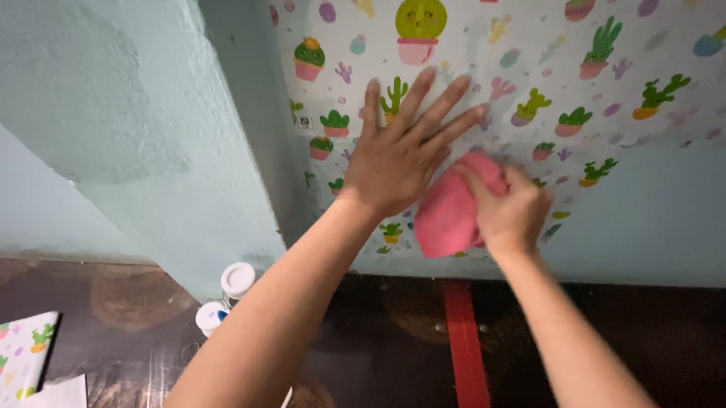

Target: Spreading glue on a sheet of decorative paper and adhering it to a wall.

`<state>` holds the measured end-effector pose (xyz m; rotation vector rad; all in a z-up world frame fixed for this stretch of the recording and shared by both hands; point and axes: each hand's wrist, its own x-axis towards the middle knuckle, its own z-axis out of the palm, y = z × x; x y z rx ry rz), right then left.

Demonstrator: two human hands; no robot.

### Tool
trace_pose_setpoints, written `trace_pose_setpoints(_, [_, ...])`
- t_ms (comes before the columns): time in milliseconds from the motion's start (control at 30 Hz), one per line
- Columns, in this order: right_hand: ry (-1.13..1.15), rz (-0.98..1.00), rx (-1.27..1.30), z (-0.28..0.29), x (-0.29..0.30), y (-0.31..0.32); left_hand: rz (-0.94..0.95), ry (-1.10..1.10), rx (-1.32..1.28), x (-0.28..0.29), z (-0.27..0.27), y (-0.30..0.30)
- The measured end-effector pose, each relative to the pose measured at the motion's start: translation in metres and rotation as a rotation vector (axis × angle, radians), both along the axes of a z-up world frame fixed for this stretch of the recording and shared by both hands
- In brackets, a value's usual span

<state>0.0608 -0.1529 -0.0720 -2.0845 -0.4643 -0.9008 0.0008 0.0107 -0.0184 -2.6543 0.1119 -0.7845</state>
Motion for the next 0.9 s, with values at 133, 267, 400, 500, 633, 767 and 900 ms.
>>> trace_pose_setpoints(133, [0.112,-0.066,-0.059,-0.079,0.008,-0.012,-0.013,0.067,-0.02,-0.005,0.002,0.001])
trace_pose_setpoints(267, [0.004,0.048,-0.146,-0.124,0.008,-0.019,-0.128,-0.075,-0.157,-0.005,0.003,0.0])
trace_pose_setpoints(400, [0.056,0.0,-0.179,-0.162,0.007,-0.017,-0.127,-0.352,0.027,0.016,-0.026,0.012])
trace_pose_setpoints(500, [0.004,0.011,-0.109,-0.173,0.01,-0.015,-0.218,-0.025,-0.243,-0.002,0.005,0.001])
trace_pose_setpoints(633, [0.147,0.024,-0.155,-0.187,0.007,-0.019,-0.173,-0.08,-0.163,0.0,0.003,0.001])
trace_pose_setpoints(767, [0.262,0.011,-0.176,-0.203,0.008,-0.02,-0.165,-0.203,-0.074,0.01,-0.017,0.012])
trace_pose_setpoints(900, [0.495,0.028,-0.367,-0.188,0.011,-0.029,-0.234,0.0,-0.247,-0.005,0.01,0.0])
